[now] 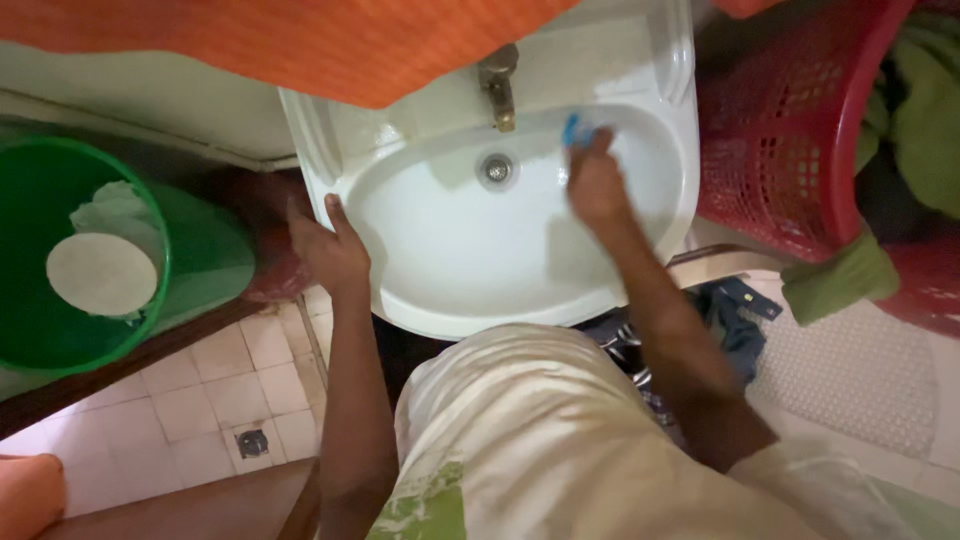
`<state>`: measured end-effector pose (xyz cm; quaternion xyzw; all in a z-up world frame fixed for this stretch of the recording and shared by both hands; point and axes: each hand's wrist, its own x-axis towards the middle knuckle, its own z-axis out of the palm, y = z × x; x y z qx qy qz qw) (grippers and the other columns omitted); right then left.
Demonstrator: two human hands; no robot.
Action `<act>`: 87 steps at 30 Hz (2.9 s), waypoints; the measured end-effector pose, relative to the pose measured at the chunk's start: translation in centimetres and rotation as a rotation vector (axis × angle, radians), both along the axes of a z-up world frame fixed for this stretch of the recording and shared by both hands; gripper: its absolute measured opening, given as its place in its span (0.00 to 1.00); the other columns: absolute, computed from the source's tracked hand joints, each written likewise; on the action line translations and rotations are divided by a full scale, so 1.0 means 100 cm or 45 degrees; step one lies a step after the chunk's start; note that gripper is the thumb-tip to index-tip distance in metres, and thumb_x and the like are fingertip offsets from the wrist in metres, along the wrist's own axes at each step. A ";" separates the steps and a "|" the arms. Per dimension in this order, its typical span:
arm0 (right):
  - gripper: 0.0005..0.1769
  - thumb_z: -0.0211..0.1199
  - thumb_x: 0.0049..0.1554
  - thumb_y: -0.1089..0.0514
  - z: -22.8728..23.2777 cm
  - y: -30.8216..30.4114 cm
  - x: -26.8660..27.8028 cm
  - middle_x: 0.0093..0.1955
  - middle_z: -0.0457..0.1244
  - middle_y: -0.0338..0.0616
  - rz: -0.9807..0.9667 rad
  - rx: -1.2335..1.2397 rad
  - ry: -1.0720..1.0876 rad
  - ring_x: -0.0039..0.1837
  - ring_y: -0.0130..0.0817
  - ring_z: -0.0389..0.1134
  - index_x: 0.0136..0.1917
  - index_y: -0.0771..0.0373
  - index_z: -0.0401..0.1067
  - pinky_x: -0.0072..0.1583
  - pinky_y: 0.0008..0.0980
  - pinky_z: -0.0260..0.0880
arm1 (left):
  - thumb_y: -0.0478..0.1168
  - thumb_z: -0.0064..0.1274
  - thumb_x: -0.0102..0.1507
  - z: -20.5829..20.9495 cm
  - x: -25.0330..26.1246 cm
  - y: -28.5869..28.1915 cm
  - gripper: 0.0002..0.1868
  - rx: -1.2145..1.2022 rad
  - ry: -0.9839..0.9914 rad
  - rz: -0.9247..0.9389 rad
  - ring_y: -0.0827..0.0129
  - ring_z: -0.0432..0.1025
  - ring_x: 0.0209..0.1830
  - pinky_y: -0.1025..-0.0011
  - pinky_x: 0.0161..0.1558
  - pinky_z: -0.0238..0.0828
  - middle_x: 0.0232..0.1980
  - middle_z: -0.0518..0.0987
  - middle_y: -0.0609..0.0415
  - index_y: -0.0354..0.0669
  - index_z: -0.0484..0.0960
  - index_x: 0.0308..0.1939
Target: The person cleans a bathroom sink by scrubbing the basin and the surrounding edges with a small blue sponge, periodically turning the faucet on and off to rinse the area.
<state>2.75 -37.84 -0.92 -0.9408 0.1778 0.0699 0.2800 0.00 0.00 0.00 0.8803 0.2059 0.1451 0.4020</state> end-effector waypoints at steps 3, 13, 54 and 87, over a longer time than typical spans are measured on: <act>0.39 0.52 0.70 0.53 0.017 -0.053 0.036 0.51 0.66 0.77 0.129 -0.099 -0.067 0.53 0.72 0.69 0.74 0.86 0.38 0.56 0.58 0.70 | 0.57 0.47 0.73 -0.003 -0.001 0.001 0.40 0.034 0.026 0.009 0.31 0.62 0.71 0.50 0.71 0.55 0.71 0.67 0.21 0.19 0.62 0.72; 0.38 0.58 0.66 0.53 0.017 -0.082 0.104 0.47 0.68 0.68 0.215 -0.578 -0.126 0.45 0.66 0.71 0.76 0.85 0.50 0.46 0.56 0.71 | 0.55 0.50 0.74 -0.003 0.001 0.003 0.39 0.011 -0.014 -0.034 0.34 0.65 0.72 0.53 0.72 0.60 0.70 0.68 0.22 0.19 0.62 0.72; 0.34 0.51 0.57 0.63 0.026 -0.056 0.103 0.38 0.70 0.61 0.343 -0.788 -0.174 0.38 0.57 0.73 0.77 0.67 0.58 0.39 0.55 0.71 | 0.58 0.51 0.71 -0.005 0.002 0.005 0.36 0.005 0.120 -0.007 0.33 0.72 0.57 0.49 0.58 0.68 0.58 0.77 0.26 0.26 0.69 0.68; 0.35 0.56 0.52 0.63 0.018 0.012 0.104 0.29 0.66 0.51 0.628 -0.790 -0.488 0.31 0.50 0.69 0.73 0.67 0.65 0.31 0.48 0.69 | 0.72 0.54 0.60 0.043 0.031 -0.011 0.58 0.812 -0.033 -0.817 0.47 0.43 0.85 0.37 0.77 0.33 0.83 0.48 0.34 0.38 0.54 0.80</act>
